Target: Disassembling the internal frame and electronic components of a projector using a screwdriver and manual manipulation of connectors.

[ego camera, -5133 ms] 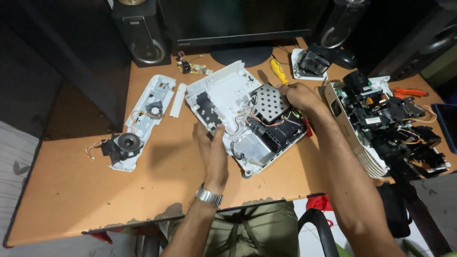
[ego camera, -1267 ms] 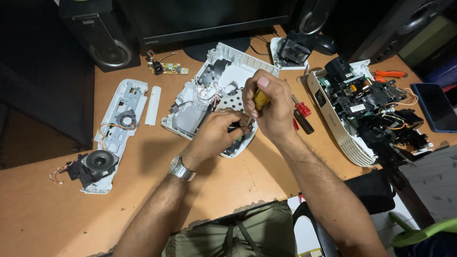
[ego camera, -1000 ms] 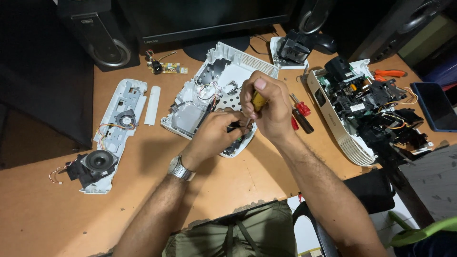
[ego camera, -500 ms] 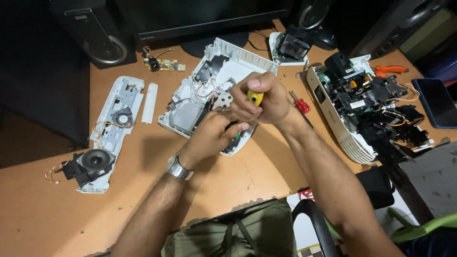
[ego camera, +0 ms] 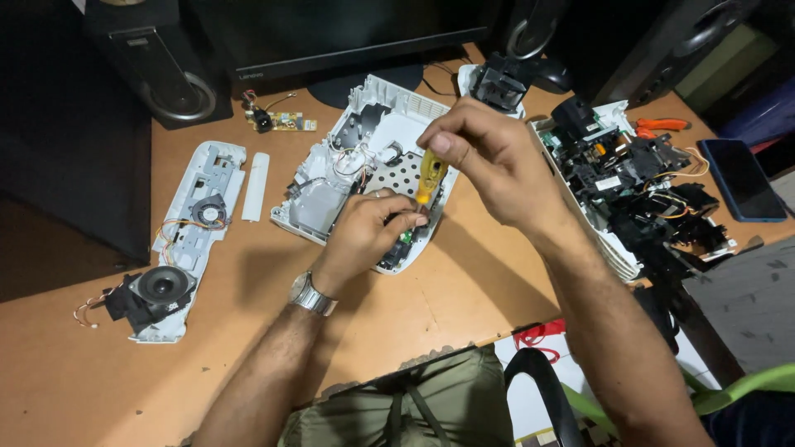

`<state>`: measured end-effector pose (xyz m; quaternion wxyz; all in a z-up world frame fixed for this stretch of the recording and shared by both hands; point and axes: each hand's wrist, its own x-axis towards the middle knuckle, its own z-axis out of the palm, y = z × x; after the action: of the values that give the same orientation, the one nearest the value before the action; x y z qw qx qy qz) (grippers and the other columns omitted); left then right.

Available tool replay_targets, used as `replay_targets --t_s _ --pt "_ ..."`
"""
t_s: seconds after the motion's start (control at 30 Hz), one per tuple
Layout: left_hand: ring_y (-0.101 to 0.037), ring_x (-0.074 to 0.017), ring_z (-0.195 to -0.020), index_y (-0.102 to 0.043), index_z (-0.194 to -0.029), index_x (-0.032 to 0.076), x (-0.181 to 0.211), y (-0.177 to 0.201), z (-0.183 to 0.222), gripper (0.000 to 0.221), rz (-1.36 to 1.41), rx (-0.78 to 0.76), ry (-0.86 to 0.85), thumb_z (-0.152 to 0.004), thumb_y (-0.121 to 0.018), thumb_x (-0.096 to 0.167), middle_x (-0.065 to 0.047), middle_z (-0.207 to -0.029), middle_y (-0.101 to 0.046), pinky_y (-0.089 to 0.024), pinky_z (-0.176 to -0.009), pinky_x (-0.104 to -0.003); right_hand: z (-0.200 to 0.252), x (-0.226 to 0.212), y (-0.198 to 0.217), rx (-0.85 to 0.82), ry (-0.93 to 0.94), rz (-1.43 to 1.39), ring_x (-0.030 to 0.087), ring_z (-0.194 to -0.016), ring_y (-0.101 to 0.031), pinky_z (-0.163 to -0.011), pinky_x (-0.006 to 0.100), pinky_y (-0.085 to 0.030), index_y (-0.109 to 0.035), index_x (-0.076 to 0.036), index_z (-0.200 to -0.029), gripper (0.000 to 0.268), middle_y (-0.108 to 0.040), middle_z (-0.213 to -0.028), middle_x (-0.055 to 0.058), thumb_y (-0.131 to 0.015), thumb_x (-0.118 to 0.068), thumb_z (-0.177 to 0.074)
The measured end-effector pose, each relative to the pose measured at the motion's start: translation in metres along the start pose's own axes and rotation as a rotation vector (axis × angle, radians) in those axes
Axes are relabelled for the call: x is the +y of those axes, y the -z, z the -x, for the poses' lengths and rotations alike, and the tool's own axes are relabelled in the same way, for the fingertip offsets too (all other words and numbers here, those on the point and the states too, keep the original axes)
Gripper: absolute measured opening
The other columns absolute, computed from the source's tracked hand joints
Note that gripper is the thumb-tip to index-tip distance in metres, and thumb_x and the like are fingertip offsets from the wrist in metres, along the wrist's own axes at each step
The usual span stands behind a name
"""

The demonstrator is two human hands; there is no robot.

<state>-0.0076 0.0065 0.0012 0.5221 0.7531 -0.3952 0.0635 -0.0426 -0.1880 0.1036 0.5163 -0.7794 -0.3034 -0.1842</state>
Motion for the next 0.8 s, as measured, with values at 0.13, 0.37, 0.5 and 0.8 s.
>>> replay_targets --t_s 0.13,0.37,0.5,0.8 --pt "-0.070 -0.0317 -0.069 -0.077 -0.087 0.008 -0.003 -0.002 0.002 0.008 -0.026 0.025 0.014 -0.088 -0.078 0.016 -0.013 -0.070 -0.068 -0.054 -0.067 -0.036 -0.001 -0.016 0.003 -0.049 -0.010 0.011 0.019 -0.087 -0.058 -0.086 0.037 -0.050 -0.071 0.003 -0.113 0.020 -0.065 -0.091 0.014 -0.057 -0.010 -0.106" --pt "-0.070 -0.0342 -0.069 -0.076 -0.085 0.009 -0.006 -0.006 0.005 0.009 -0.024 0.078 0.006 -0.087 -0.080 0.017 -0.014 -0.070 -0.069 -0.054 -0.066 -0.039 0.012 -0.002 -0.015 0.068 -0.049 -0.097 0.021 -0.104 -0.055 -0.092 0.039 -0.055 -0.073 -0.002 -0.116 0.025 -0.055 -0.111 0.012 -0.077 -0.014 -0.094" --pt "-0.071 -0.0340 -0.069 -0.076 -0.085 0.009 -0.005 -0.007 0.006 0.009 -0.023 0.086 -0.006 -0.085 -0.081 0.016 -0.013 -0.070 -0.069 -0.055 -0.068 -0.039 0.014 0.009 -0.017 0.143 0.036 -0.052 0.016 -0.095 -0.058 -0.090 0.032 -0.053 -0.076 -0.002 -0.116 0.029 -0.056 -0.098 0.009 -0.083 -0.007 -0.088" --pt "-0.073 -0.0349 -0.084 -0.073 -0.093 0.010 -0.009 -0.001 0.000 0.016 -0.076 0.003 0.041 -0.088 -0.080 0.024 -0.015 -0.083 -0.072 -0.056 -0.076 -0.041 0.009 0.012 -0.018 0.061 0.126 -0.120 0.025 -0.100 -0.065 -0.091 0.041 -0.056 -0.069 0.006 -0.120 0.021 -0.070 -0.103 0.020 -0.062 -0.003 -0.102"
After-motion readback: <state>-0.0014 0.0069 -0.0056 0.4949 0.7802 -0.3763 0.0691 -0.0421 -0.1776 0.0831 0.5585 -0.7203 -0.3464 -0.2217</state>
